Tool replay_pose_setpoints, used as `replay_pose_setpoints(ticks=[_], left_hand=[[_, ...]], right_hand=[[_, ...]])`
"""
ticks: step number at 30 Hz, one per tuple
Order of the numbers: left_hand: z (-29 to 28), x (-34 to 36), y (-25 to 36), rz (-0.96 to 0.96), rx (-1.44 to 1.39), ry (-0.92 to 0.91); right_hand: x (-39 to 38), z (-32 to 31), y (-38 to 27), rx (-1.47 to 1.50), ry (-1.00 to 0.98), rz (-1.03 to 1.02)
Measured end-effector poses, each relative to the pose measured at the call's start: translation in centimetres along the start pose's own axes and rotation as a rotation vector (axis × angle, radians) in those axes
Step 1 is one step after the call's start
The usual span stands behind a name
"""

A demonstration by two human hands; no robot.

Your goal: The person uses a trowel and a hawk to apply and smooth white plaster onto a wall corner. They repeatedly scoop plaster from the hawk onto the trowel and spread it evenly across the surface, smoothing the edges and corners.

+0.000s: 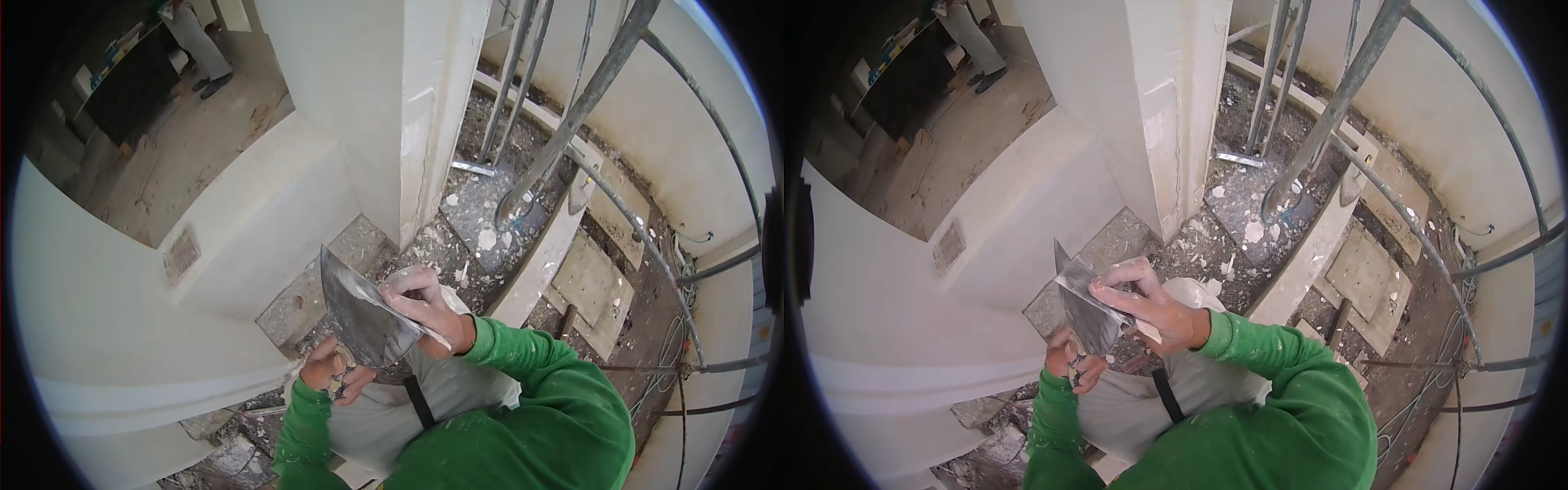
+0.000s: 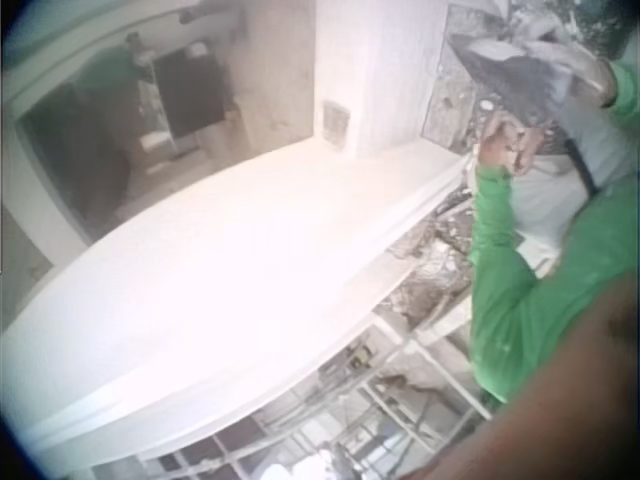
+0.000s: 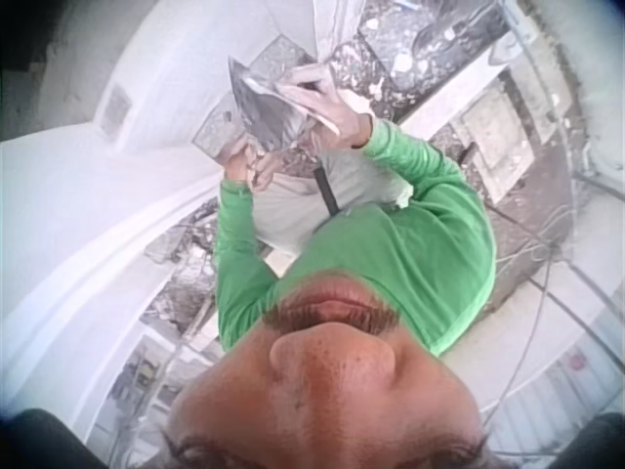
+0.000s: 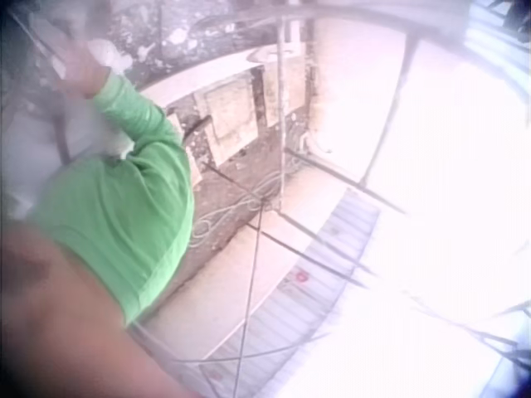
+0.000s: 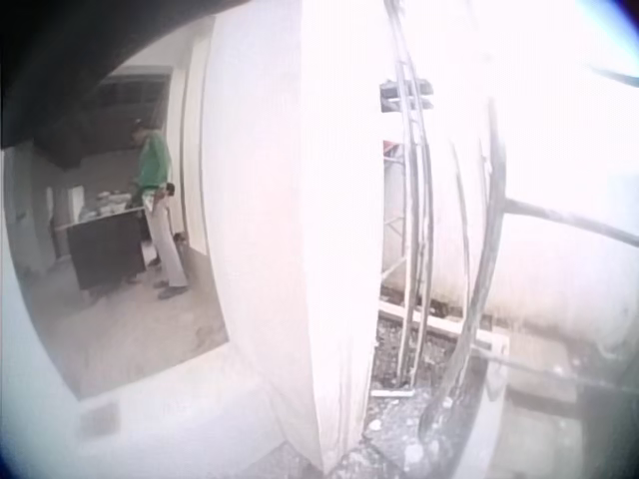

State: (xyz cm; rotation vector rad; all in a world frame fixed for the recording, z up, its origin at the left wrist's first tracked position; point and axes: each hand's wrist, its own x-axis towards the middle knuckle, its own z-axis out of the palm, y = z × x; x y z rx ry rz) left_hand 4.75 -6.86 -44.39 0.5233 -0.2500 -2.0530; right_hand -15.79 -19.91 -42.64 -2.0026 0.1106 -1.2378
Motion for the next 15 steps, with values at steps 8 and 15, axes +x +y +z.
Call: replay_pose_setpoints(ticks=[8, 15], left_hand=[[3.4, 1.6, 3.5, 0.444, 1.117, 0.195], [6.8, 3.1, 0.9, 0.463, 1.157, 0.400]], right_hand=[[0.5, -6.8, -0.1, -0.625, 0.380, 0.125], [1.5, -5.7, 0.4, -1.026, 0.045, -0.313]])
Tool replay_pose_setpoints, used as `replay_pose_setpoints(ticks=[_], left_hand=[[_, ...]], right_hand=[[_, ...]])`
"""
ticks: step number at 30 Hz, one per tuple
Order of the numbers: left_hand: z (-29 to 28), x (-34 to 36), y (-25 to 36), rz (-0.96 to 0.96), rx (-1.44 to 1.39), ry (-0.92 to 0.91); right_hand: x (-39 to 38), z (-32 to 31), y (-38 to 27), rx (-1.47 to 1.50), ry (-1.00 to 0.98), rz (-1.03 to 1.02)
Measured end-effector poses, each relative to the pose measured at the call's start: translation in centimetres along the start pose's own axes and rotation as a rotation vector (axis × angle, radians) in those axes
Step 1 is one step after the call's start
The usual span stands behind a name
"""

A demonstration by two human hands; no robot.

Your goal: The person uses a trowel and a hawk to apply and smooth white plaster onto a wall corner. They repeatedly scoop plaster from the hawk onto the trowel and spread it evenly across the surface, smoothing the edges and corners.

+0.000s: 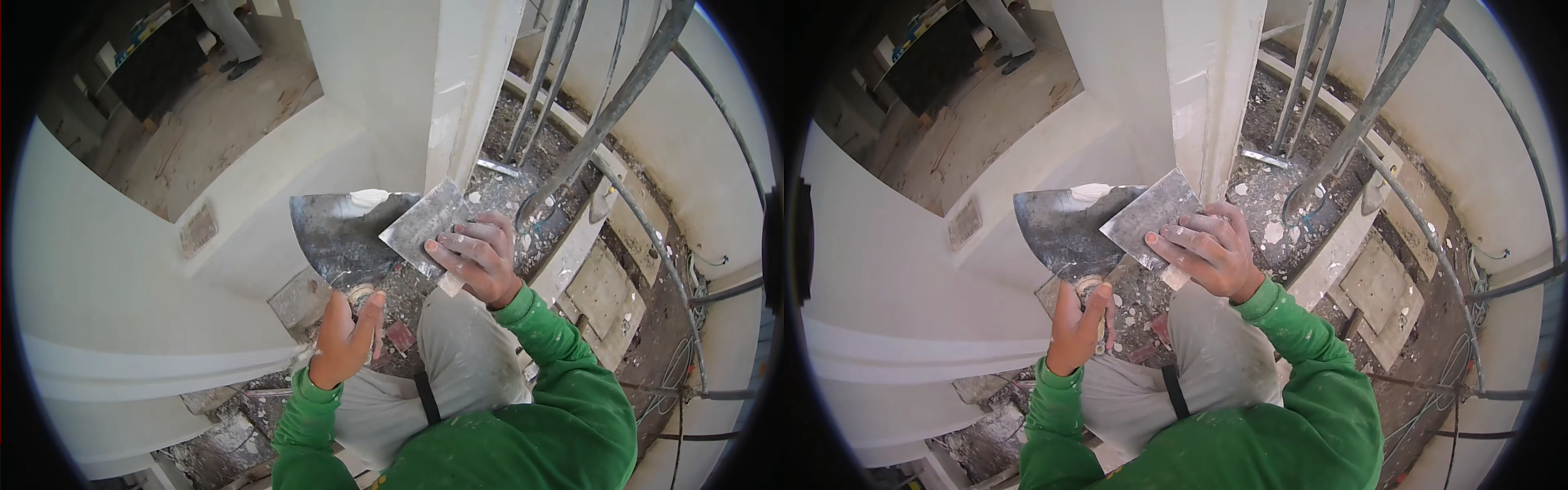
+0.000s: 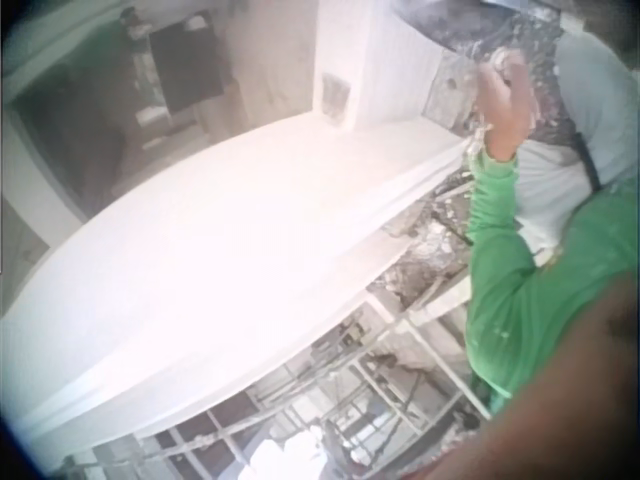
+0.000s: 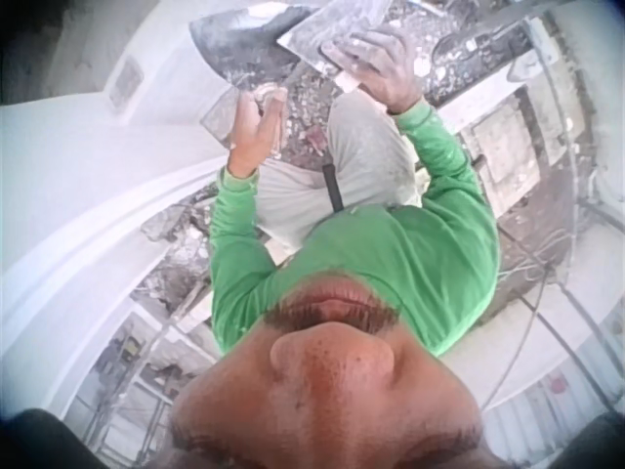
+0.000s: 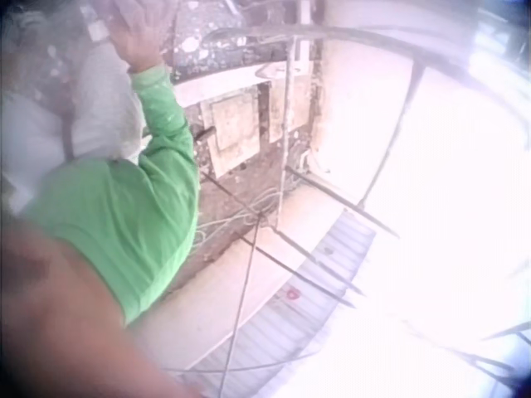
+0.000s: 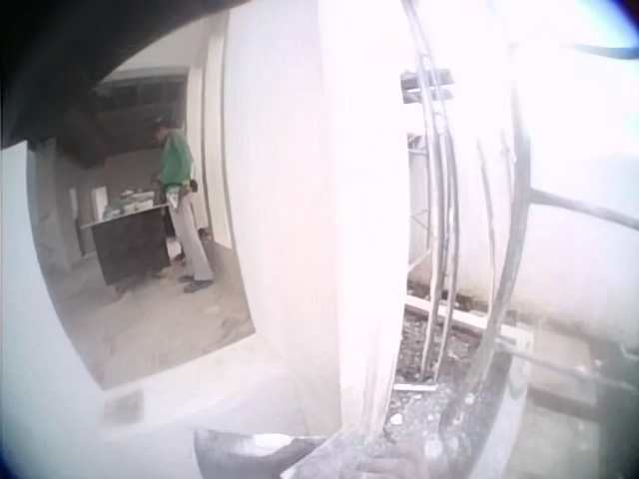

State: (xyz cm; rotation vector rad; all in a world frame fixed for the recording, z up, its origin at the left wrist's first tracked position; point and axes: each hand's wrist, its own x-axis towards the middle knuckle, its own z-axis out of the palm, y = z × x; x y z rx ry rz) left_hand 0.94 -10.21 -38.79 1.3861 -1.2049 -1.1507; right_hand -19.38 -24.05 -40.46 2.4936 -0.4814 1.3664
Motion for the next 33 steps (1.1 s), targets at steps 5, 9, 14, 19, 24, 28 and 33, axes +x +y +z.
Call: replay_pose_setpoints(ticks=[5, 9, 14, 19, 24, 28, 33], left_hand=[[0.9, 1.0, -5.5, 0.620, 0.717, 0.042], [-3.4, -0.6, -6.8, 0.091, 0.525, 0.101], [-4.4, -1.3, -9.4, -0.207, 0.088, 0.152], [-4.5, -2.2, -10.9, -0.241, 0.107, 0.146], [-3.8, -1.9, -9.3, -0.256, 0.035, 0.184], [-4.2, -2.0, -10.5, -0.217, 0.120, 0.152], [-4.2, -2.8, -8.8, -0.132, 0.155, -0.154]], right_hand=[[0.9, 1.1, 2.8, 0.145, 0.175, 0.093], [-0.4, 0.7, 10.4, 0.570, 0.196, 0.747], [-2.1, 6.1, 20.3, 1.058, 0.292, 0.940], [0.4, 7.5, 22.5, 1.148, 0.289, 0.886], [0.5, 7.9, 24.5, 1.015, 0.260, 0.964], [-2.5, 5.6, 23.8, 0.971, 0.442, 1.010], [-1.6, -0.4, 13.2, 1.297, 0.510, 0.997]])
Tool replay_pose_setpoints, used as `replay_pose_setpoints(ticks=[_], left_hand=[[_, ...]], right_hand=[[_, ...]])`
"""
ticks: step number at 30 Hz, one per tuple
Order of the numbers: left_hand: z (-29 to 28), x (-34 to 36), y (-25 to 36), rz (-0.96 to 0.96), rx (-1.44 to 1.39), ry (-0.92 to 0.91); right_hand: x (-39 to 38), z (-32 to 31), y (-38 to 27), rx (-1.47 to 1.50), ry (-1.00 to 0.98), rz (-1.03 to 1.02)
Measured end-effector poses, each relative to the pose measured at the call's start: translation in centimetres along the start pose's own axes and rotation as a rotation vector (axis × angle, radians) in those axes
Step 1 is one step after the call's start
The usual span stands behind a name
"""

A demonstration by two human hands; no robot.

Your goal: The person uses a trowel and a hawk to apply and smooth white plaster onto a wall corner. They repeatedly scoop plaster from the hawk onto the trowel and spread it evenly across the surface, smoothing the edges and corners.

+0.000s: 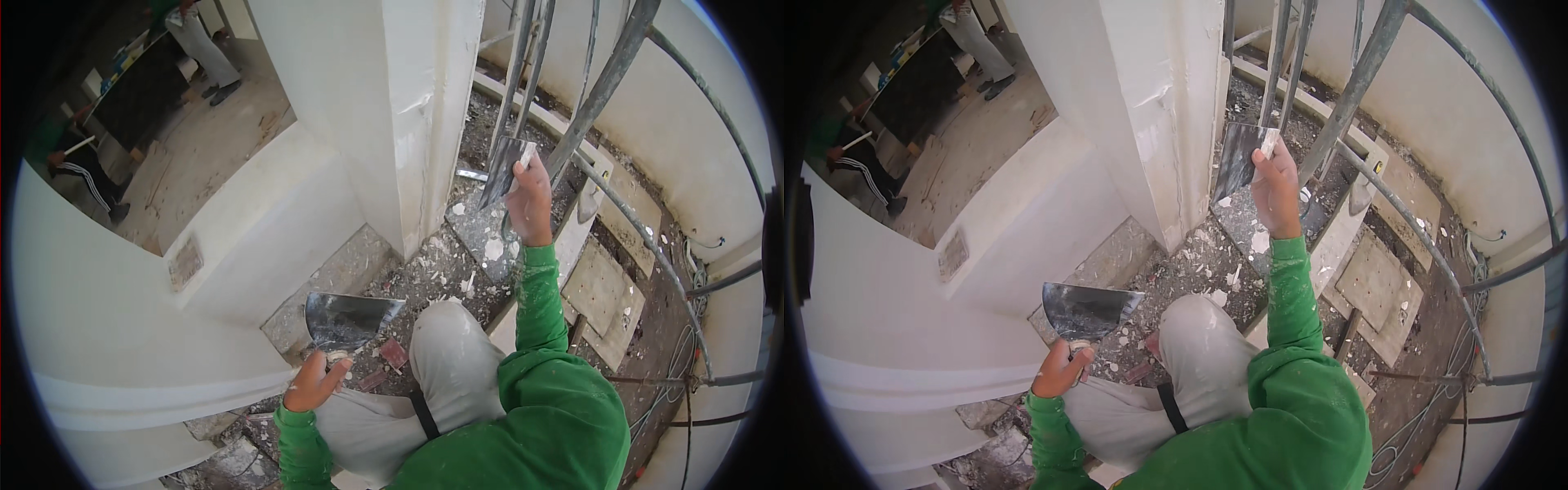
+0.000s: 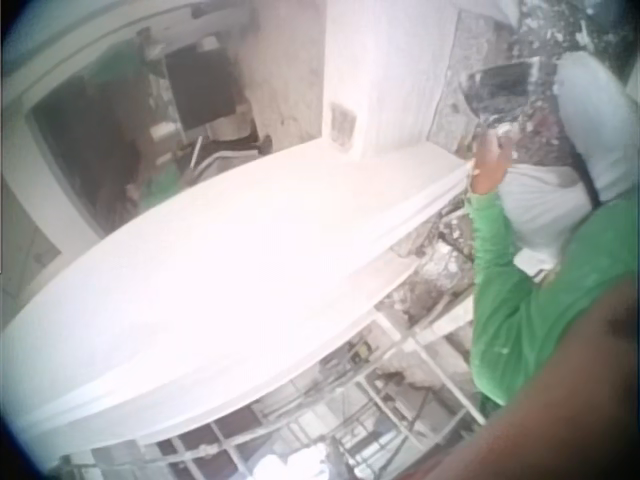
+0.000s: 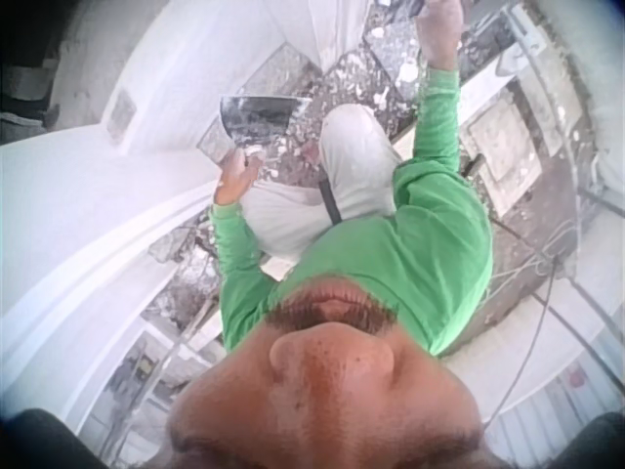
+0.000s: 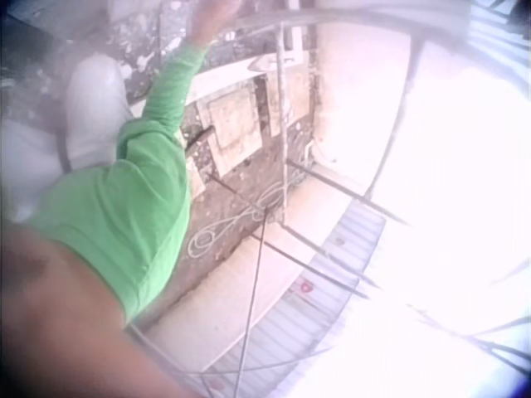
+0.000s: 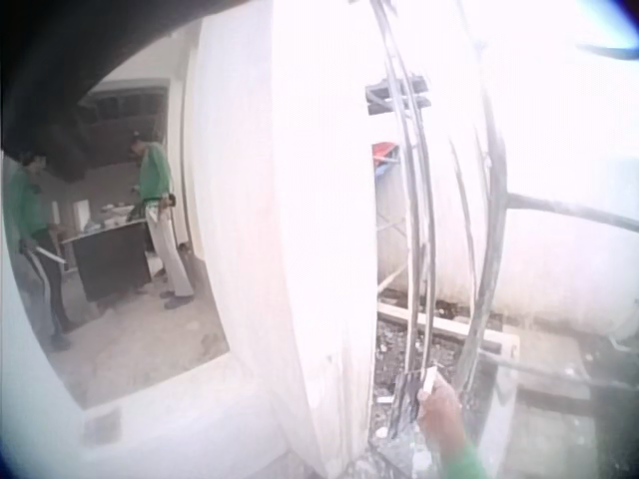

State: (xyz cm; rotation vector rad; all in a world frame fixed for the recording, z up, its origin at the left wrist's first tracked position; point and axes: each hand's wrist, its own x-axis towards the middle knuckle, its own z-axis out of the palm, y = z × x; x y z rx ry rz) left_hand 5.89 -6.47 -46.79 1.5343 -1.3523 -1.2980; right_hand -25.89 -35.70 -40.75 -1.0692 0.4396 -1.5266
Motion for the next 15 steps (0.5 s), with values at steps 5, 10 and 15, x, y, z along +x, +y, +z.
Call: replay_pose_setpoints(ticks=[5, 10, 15], left_hand=[[0.0, 3.0, 4.3, 0.044, 0.115, -0.436], [-0.8, 3.2, 3.9, -0.021, 0.096, -0.513], [-0.6, 1.3, 4.3, 0.145, -0.395, -0.328]], right_hand=[[-7.0, 5.9, 0.1, -0.266, -0.536, 0.308], [-5.8, 6.9, 1.3, -0.638, -0.825, 0.422], [-2.9, 3.3, 2.7, -0.617, -0.167, 0.103]])
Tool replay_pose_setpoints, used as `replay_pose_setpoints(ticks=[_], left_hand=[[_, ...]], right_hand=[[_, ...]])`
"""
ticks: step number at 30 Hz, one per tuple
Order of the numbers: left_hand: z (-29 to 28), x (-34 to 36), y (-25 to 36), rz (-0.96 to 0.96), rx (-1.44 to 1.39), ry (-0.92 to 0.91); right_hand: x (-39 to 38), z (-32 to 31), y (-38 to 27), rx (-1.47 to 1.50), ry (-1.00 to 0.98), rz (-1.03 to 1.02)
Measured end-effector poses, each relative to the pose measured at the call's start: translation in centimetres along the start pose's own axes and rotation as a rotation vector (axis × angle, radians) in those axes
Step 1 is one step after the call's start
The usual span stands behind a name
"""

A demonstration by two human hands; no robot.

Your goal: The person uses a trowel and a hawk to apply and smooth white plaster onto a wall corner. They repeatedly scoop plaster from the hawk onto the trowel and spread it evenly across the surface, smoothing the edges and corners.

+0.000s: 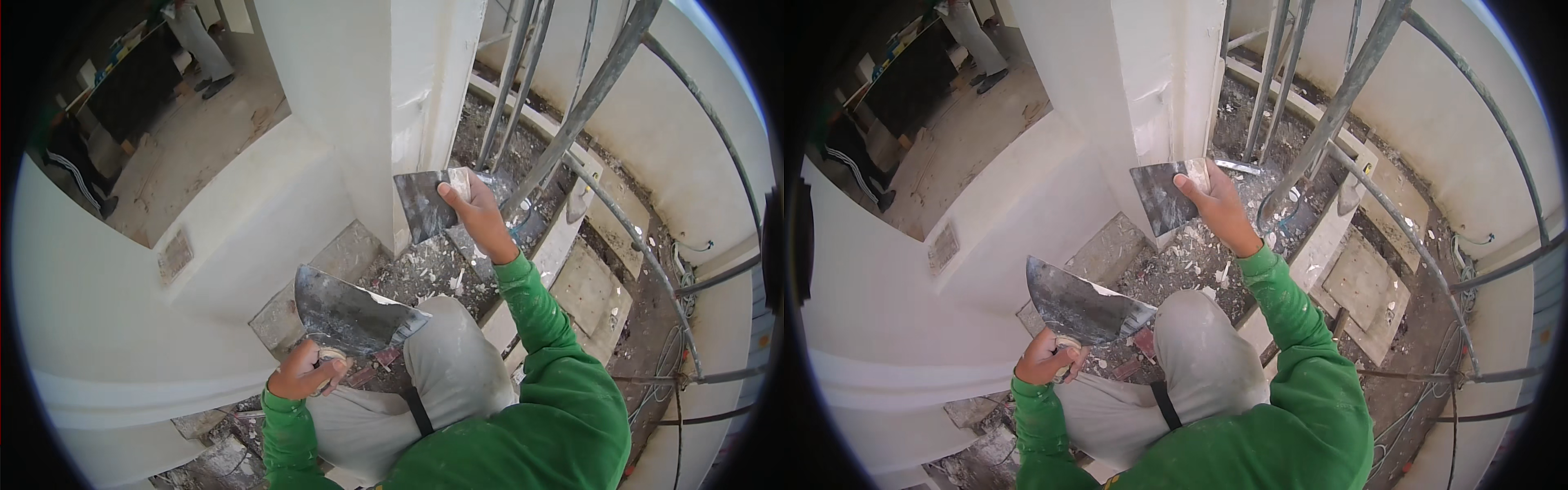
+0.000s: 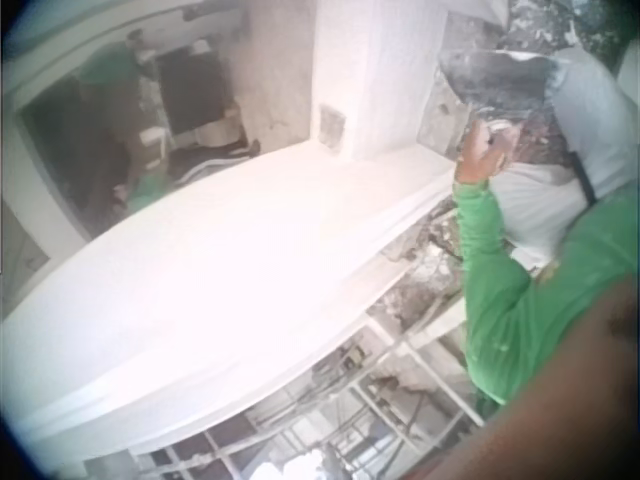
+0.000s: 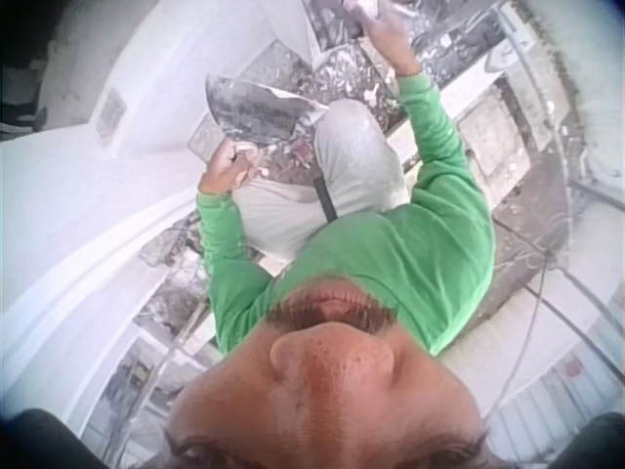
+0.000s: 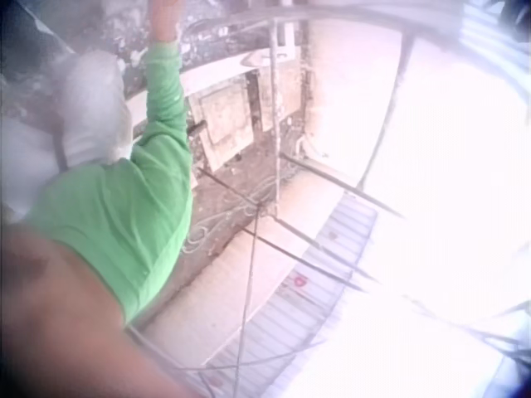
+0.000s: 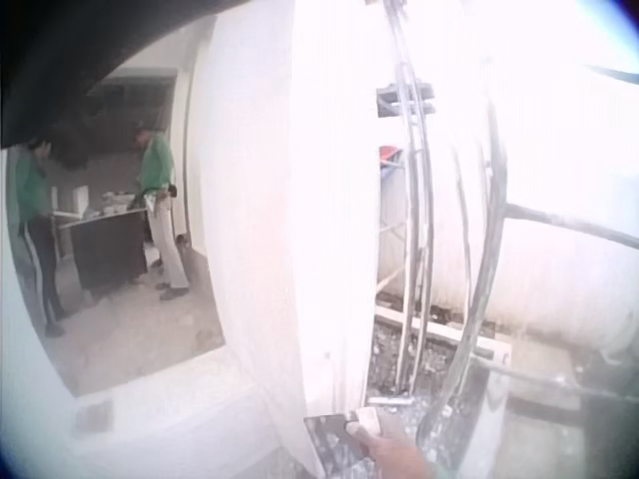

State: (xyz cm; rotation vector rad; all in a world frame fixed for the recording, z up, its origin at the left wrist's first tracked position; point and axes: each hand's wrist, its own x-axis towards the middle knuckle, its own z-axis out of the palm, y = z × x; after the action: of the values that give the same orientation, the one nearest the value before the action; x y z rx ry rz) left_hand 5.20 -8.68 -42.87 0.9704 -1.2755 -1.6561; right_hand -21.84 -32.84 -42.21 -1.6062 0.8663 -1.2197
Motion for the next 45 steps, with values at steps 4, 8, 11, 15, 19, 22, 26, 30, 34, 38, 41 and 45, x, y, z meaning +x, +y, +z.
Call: replay_pose_setpoints(ticks=[4, 8, 11, 15, 19, 22, 26, 30, 34, 38, 41, 45], left_hand=[[0.2, -0.6, -1.3, 0.023, -0.061, 0.246], [0.0, -0.5, -2.2, 0.045, -0.037, 0.300], [-0.4, -0.2, -2.1, 0.064, -0.010, 0.307], [-0.9, 0.8, -2.6, 0.119, -0.006, 0.291], [-1.1, 1.9, -2.7, 0.145, -0.020, 0.216], [-0.6, 2.2, -2.9, 0.172, -0.002, 0.240], [-0.2, 2.2, -1.1, 0.005, -0.066, 0.214], [0.6, 3.2, -1.3, -0.085, -0.203, 0.254], [3.0, 2.0, 3.9, -0.255, -0.235, 0.296], [4.9, -0.7, 10.3, -0.395, -0.273, 0.342], [6.8, -1.9, 15.3, -0.413, -0.313, 0.445], [8.5, -3.1, 20.9, -0.449, -0.424, 0.495]], right_hand=[[1.0, 1.2, 0.1, 0.554, 0.250, 0.131], [1.6, 1.7, 0.1, 0.810, 0.145, 0.265], [3.5, 1.3, -1.7, 0.868, 0.061, 0.263], [5.8, 0.8, -5.6, 0.763, -0.003, 0.330], [7.3, 0.4, -5.4, 0.759, -0.034, 0.376], [8.0, 0.5, -5.7, 0.760, -0.078, 0.374], [8.5, 0.3, -6.5, 0.766, -0.038, 0.434], [9.0, 1.4, -7.8, 0.827, 0.002, 0.572], [10.6, 1.9, -10.0, 0.853, 0.115, 0.748], [11.8, 0.9, -10.9, 0.871, 0.113, 0.809], [12.8, 0.3, -11.3, 0.898, 0.126, 0.841], [14.6, 0.3, -14.1, 0.887, 0.134, 0.877]])
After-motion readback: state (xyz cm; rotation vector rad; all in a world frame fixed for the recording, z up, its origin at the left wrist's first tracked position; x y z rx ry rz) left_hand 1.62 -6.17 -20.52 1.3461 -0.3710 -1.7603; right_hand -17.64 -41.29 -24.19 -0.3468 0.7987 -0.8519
